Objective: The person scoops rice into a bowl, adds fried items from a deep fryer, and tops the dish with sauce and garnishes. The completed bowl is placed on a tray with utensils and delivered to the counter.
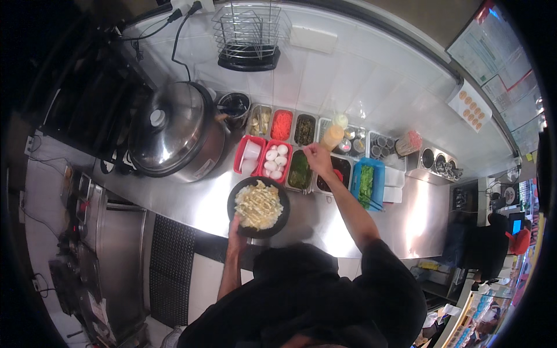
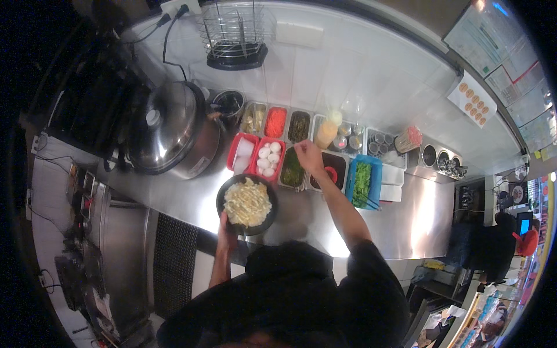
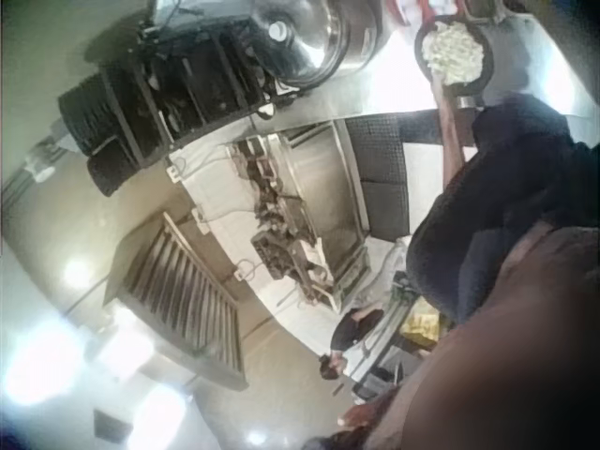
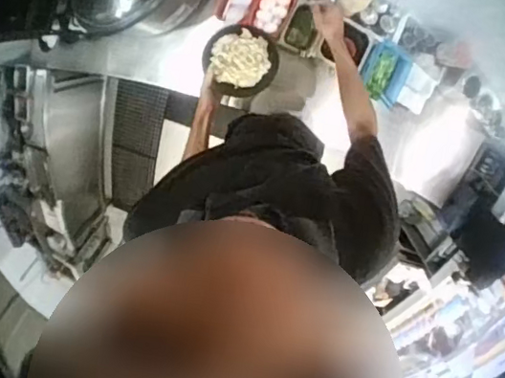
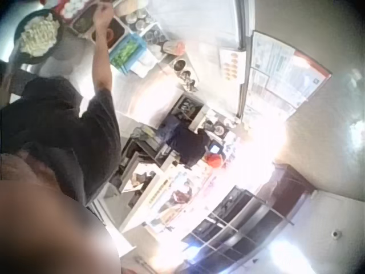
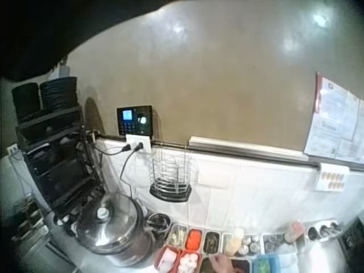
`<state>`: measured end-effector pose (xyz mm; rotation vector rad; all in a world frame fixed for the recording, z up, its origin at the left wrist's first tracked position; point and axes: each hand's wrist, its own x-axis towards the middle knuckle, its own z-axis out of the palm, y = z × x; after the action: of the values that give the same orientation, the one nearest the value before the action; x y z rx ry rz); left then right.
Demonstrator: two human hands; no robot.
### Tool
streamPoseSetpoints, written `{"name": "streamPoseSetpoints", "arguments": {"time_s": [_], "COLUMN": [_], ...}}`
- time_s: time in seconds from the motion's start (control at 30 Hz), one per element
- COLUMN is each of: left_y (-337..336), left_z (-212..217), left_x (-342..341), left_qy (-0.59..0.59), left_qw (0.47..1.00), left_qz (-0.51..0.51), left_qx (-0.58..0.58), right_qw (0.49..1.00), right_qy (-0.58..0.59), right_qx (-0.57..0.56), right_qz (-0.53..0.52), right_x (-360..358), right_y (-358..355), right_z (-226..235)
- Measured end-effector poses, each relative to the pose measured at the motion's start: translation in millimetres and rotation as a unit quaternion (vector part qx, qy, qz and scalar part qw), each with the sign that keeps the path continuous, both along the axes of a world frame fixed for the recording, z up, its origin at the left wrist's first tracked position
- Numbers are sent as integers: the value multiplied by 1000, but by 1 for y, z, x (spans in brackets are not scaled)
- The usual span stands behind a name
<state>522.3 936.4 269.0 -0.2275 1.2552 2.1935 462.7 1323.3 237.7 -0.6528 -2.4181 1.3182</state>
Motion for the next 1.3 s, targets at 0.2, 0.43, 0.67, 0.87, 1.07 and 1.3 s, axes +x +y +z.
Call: {"name": "streamPoseSetpoints", "arguments": {"time_s": [0.2, 0.43, 0.67, 0.87, 1.07, 1.3], "left_y": [-31, -19, -2, 7, 24, 62], "left_z": [6, 4, 14, 16, 32, 43], "left_x": [-12, -21, -36, -36, -42, -55], "left_qy": [-39, -50, -44, -48, -41, -36], "left_qw": [998, 997, 999, 999, 999, 999], "left_qz": [35, 48, 6, 5, -13, 18], "left_qx": [28, 37, 1, 9, 19, 32], "right_qw": [954, 925, 923, 941, 928, 932], "right_qy": [-266, -312, -316, -285, -305, -261], "right_qx": [125, 203, 212, 180, 212, 247], "right_qz": [-64, -70, 56, 10, 22, 45], "right_x": [-87, -103, -100, -103, -99, -82], "right_y": [-3, 5, 38, 24, 31, 20], "right_z": [-1, -13, 4, 11, -12, 6]}}
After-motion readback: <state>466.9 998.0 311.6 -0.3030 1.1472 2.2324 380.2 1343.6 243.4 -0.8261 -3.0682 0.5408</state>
